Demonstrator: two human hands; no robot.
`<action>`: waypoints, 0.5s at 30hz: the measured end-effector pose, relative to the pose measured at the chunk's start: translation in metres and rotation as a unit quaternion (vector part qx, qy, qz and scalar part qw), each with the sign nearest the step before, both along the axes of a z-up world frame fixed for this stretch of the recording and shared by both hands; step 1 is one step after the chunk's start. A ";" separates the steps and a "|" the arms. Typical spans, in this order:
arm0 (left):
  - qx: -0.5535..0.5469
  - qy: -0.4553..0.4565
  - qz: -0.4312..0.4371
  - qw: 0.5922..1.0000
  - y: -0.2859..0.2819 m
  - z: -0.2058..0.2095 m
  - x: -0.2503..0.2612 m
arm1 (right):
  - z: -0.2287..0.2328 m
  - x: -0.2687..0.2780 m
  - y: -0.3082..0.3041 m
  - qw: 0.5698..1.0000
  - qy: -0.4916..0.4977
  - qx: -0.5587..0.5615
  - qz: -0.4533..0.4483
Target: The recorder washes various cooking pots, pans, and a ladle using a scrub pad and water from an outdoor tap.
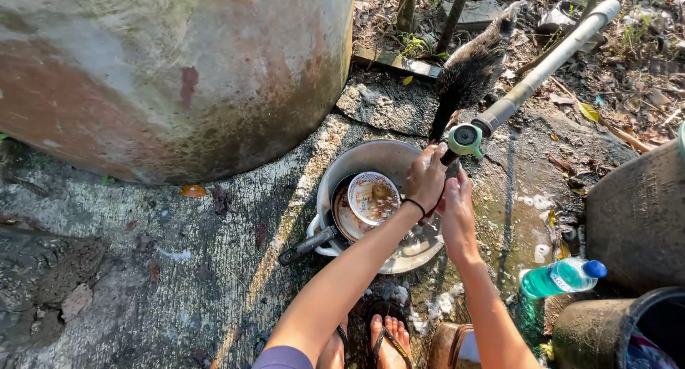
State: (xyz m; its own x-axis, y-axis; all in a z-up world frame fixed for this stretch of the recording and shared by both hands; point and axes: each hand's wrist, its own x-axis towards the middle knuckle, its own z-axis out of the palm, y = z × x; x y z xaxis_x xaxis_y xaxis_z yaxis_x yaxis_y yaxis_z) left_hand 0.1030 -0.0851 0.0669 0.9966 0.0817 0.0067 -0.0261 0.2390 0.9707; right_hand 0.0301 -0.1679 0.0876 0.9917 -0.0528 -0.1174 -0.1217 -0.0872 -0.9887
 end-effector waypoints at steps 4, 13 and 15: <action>0.151 0.009 0.069 0.986 0.009 0.019 -0.013 | -0.012 0.018 0.016 0.998 -0.030 0.052 -0.006; 0.386 -0.206 0.109 0.893 0.045 -0.020 -0.085 | -0.053 0.053 0.028 0.942 0.071 0.326 0.039; 0.436 -0.218 0.121 0.865 0.046 -0.030 -0.100 | -0.058 0.056 0.031 0.952 0.087 0.294 0.016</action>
